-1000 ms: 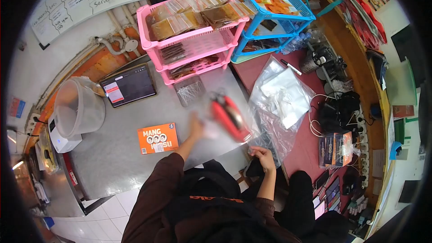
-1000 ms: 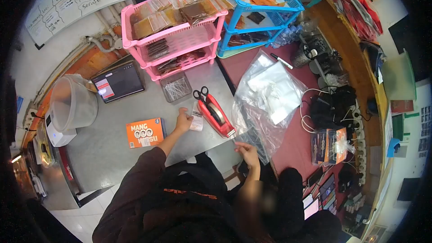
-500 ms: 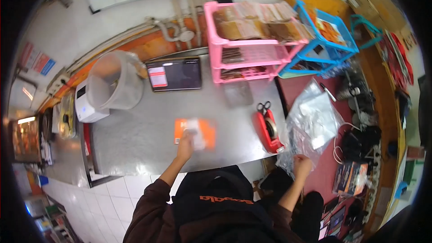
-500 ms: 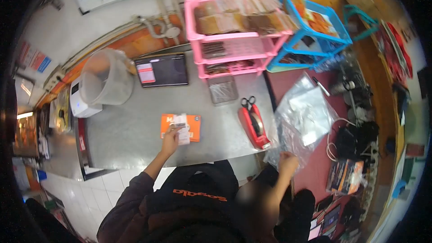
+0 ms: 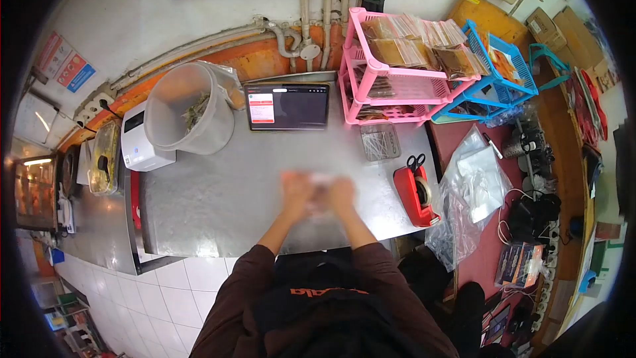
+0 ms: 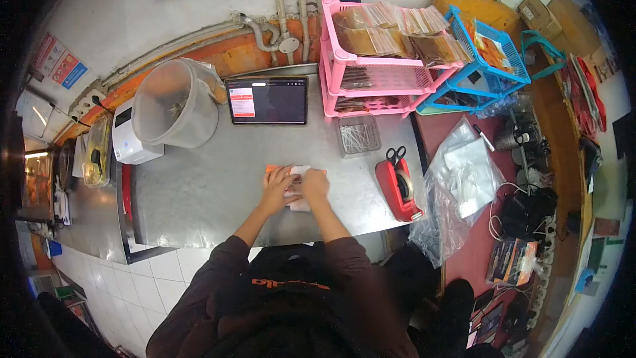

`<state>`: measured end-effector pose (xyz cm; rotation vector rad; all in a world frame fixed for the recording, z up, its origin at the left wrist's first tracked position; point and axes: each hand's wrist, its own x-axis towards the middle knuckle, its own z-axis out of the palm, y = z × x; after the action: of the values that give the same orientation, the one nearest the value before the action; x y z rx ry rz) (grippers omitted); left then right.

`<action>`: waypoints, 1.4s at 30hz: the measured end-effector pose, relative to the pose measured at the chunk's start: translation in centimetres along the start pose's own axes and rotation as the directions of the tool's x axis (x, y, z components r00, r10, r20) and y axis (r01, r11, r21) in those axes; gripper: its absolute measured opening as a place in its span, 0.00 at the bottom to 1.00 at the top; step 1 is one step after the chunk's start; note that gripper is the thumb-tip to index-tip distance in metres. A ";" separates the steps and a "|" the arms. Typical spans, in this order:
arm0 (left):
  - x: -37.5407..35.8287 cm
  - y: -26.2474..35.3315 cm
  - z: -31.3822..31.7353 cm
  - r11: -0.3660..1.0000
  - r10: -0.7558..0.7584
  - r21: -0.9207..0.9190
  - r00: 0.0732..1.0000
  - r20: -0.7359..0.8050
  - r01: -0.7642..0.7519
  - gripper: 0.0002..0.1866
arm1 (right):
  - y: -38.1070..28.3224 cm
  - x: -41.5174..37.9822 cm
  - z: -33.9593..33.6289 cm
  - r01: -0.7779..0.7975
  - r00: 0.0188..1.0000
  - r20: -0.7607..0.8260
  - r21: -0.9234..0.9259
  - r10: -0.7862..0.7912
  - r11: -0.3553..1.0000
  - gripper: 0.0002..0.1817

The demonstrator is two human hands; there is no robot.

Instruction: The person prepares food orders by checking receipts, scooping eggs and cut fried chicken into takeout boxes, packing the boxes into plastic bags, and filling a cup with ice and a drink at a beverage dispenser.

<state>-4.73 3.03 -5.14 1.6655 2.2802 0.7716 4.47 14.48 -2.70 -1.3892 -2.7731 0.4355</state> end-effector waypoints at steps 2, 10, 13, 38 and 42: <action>-0.1 0.2 -0.4 0.980 -0.043 -0.190 0.997 0.064 0.055 0.31 | 2.2 -0.1 -1.7 -0.026 0.996 0.089 0.073 0.019 0.997 0.22; 0.7 3.0 -4.3 0.992 0.035 -0.125 0.995 0.092 -0.023 0.34 | 5.9 -0.6 -0.8 0.139 0.968 0.106 0.535 -0.229 0.833 0.18; 0.8 3.3 -4.8 0.997 0.013 -0.078 0.986 0.166 0.000 0.37 | 5.5 0.1 -0.5 0.232 0.942 0.101 0.496 -0.321 0.837 0.15; 0.1 0.8 -3.3 0.997 0.068 0.028 0.976 0.209 -0.076 0.39 | 10.5 -6.6 0.7 -0.268 0.812 -0.184 0.725 0.553 0.635 0.06; 0.2 -0.3 -0.7 0.992 0.042 0.116 0.992 0.120 -0.056 0.29 | 16.3 -7.9 -7.3 -0.332 0.446 -0.793 0.284 0.415 0.899 0.06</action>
<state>-5.36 2.96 -4.71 1.7741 2.2525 0.5408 22.96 19.28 1.15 -1.6009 -1.6218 -0.1366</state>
